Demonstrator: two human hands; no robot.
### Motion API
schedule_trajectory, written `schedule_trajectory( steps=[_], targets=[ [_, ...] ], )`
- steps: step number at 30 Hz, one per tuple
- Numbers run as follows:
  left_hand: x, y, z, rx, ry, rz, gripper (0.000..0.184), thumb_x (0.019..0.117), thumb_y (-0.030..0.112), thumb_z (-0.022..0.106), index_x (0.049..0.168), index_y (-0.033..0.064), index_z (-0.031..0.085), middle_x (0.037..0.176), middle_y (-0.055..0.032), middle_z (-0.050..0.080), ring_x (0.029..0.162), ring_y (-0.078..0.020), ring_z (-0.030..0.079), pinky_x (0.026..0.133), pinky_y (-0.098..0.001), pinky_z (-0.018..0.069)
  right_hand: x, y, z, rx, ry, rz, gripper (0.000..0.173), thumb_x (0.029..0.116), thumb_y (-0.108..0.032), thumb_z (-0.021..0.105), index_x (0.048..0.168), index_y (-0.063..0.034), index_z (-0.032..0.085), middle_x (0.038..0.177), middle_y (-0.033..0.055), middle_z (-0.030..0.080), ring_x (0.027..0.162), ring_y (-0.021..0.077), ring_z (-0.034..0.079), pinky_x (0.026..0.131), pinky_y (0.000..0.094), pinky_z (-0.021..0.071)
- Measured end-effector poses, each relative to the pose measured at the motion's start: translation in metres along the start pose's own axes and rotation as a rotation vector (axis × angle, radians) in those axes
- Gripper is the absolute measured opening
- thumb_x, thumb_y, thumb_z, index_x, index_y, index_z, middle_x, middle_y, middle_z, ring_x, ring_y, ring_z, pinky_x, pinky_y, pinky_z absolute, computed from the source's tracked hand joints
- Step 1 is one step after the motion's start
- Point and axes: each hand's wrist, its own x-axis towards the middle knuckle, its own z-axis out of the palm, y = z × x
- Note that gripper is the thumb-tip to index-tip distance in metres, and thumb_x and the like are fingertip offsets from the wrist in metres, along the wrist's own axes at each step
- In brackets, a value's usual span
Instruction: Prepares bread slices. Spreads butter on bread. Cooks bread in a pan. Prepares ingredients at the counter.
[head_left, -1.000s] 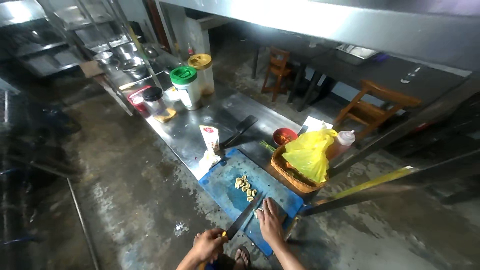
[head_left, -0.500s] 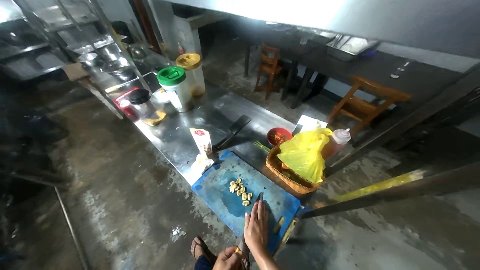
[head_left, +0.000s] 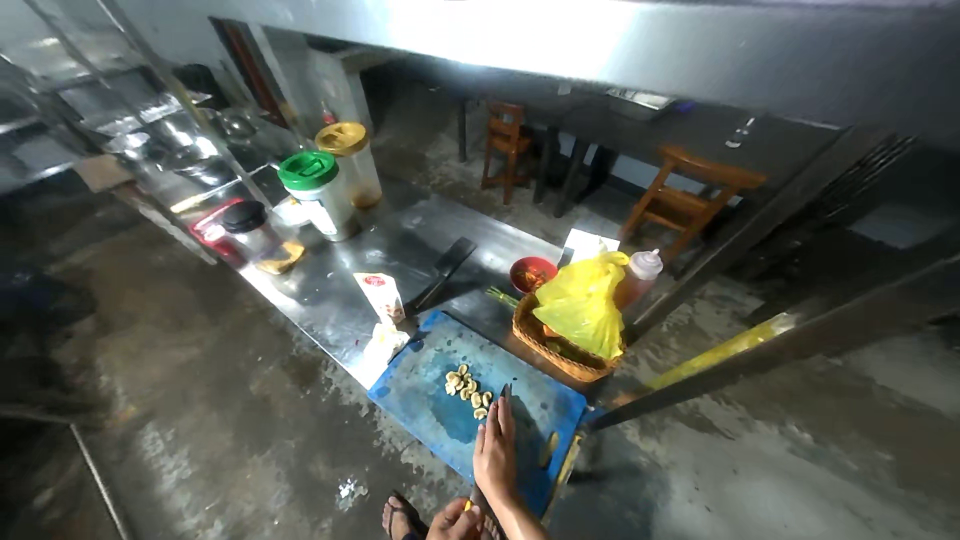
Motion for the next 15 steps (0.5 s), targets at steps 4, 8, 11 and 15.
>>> schedule_trajectory(
  steps=[4,8,11,15],
  targets=[
    [0.003,0.028,-0.015,0.095,0.046,0.029,0.033,0.1057,0.029,0.054,0.119,0.0015,0.066,0.075,-0.0121,0.067,0.057,-0.0191,0.061,0.052,-0.035,0.0542,0.02,-0.023,0.008,0.083,-0.029,0.024,0.049,0.1063,-0.019,0.045,0.151,0.0013,0.048,0.163,0.0194,0.037,0.152,0.03,0.035,0.124,0.0409,0.0333],
    [0.011,0.055,-0.036,0.175,0.03,0.053,0.034,0.1061,0.031,0.055,0.12,0.0023,0.067,0.074,-0.0121,0.067,0.054,-0.0191,0.061,0.049,-0.0337,0.0531,0.04,-0.038,0.021,0.167,0.057,0.07,0.049,0.1067,-0.019,0.045,0.151,0.0008,0.047,0.163,0.0185,0.038,0.151,0.0299,0.037,0.123,0.0423,0.0358],
    [0.008,0.07,-0.06,0.231,-0.004,0.023,0.034,0.1058,0.032,0.056,0.123,0.0041,0.067,0.076,-0.0125,0.069,0.057,-0.0198,0.063,0.052,-0.0348,0.0552,0.05,-0.033,0.028,0.149,0.116,0.154,0.05,0.1087,-0.025,0.043,0.152,0.0,0.047,0.162,0.0212,0.038,0.151,0.0354,0.036,0.124,0.0495,0.0329],
    [0.0,0.085,-0.104,0.253,0.006,-0.004,0.031,0.1055,0.03,0.057,0.119,0.0046,0.069,0.08,-0.0129,0.071,0.056,-0.0193,0.063,0.05,-0.0341,0.0547,0.055,-0.02,0.029,0.067,0.114,0.103,0.051,0.1092,-0.028,0.042,0.15,0.0021,0.049,0.159,0.0222,0.042,0.149,0.0355,0.039,0.123,0.0488,0.0344]
  ],
)
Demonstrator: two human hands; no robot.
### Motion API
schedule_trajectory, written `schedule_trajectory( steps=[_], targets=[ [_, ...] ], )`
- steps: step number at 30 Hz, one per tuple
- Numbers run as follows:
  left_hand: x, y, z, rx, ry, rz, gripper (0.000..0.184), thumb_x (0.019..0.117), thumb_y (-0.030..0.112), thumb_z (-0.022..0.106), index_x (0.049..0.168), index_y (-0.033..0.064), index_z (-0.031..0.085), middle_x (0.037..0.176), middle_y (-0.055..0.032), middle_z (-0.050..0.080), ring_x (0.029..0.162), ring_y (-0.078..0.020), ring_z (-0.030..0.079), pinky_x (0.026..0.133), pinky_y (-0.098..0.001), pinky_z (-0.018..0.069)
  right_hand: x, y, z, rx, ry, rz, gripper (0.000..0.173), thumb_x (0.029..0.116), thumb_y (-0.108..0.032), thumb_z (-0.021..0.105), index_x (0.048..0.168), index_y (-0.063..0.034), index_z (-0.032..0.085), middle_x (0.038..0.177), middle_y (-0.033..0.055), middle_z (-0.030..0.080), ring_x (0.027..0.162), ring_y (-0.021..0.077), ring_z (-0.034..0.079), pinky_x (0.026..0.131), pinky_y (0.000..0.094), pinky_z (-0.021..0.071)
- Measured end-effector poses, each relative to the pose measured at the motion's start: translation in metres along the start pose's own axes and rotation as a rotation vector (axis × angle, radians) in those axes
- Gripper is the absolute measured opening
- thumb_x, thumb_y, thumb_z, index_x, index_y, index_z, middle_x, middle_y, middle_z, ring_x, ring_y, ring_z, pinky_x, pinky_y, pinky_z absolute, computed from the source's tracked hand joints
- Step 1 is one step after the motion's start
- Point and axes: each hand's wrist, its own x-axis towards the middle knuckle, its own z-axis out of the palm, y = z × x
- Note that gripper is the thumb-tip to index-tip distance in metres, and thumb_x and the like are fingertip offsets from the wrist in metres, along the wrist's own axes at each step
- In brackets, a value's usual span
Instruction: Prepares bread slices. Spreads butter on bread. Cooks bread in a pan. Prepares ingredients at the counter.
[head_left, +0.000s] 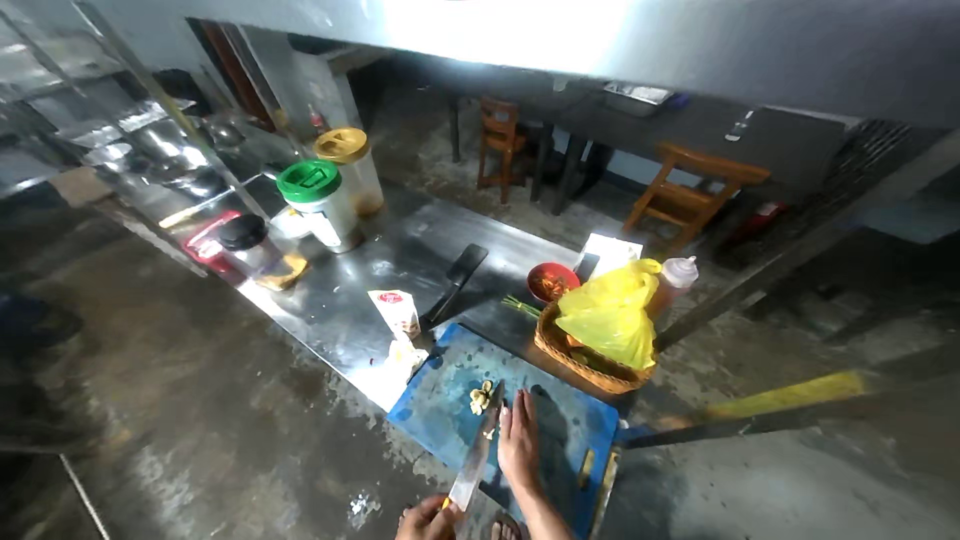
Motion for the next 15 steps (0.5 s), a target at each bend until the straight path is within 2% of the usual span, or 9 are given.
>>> schedule_trajectory(
  steps=[4,7,9,12,15],
  targets=[
    [0.017,0.007,-0.041,-0.009,0.033,0.021,0.03,0.1061,0.029,0.056,0.116,0.0042,0.069,0.078,-0.0133,0.07,0.057,-0.0202,0.065,0.051,-0.0343,0.0559,0.004,0.002,-0.004,-0.139,-0.047,-0.015,0.053,0.1086,-0.031,0.043,0.149,0.0025,0.05,0.158,0.0222,0.044,0.149,0.0357,0.04,0.123,0.0488,0.0342],
    [0.043,0.009,-0.063,0.005,0.032,0.04,0.031,0.1062,0.03,0.054,0.115,0.0047,0.068,0.075,-0.0114,0.069,0.057,-0.0198,0.064,0.052,-0.0351,0.0561,0.006,-0.002,0.004,-0.274,-0.097,-0.073,0.065,0.1073,-0.045,0.041,0.15,0.0034,0.048,0.159,0.0245,0.041,0.151,0.0396,0.035,0.125,0.0538,0.0276],
    [0.056,0.013,-0.071,0.008,0.019,0.033,0.032,0.1058,0.031,0.054,0.116,0.0049,0.069,0.074,-0.0113,0.068,0.055,-0.0199,0.063,0.052,-0.0357,0.0559,0.01,-0.009,0.013,-0.31,-0.131,-0.112,0.07,0.1058,-0.051,0.043,0.151,0.0025,0.048,0.16,0.0234,0.04,0.151,0.038,0.034,0.126,0.0531,0.0264],
    [0.068,0.017,-0.075,0.027,-0.03,0.016,0.033,0.1051,0.032,0.054,0.118,0.005,0.068,0.075,-0.0116,0.07,0.057,-0.0204,0.065,0.052,-0.0358,0.0562,0.018,-0.02,0.029,-0.313,-0.159,-0.147,0.069,0.1035,-0.054,0.047,0.151,-0.0046,0.05,0.161,0.0195,0.041,0.152,0.0351,0.034,0.126,0.0499,0.0274],
    [0.072,0.016,-0.072,0.042,-0.094,0.002,0.034,0.1041,0.034,0.055,0.117,0.0052,0.067,0.076,-0.0114,0.07,0.057,-0.0207,0.066,0.053,-0.0369,0.057,0.023,-0.026,0.043,-0.319,-0.114,-0.201,0.065,0.1015,-0.059,0.049,0.147,-0.0143,0.058,0.159,0.0165,0.045,0.149,0.0347,0.04,0.124,0.0507,0.0324]
  ],
)
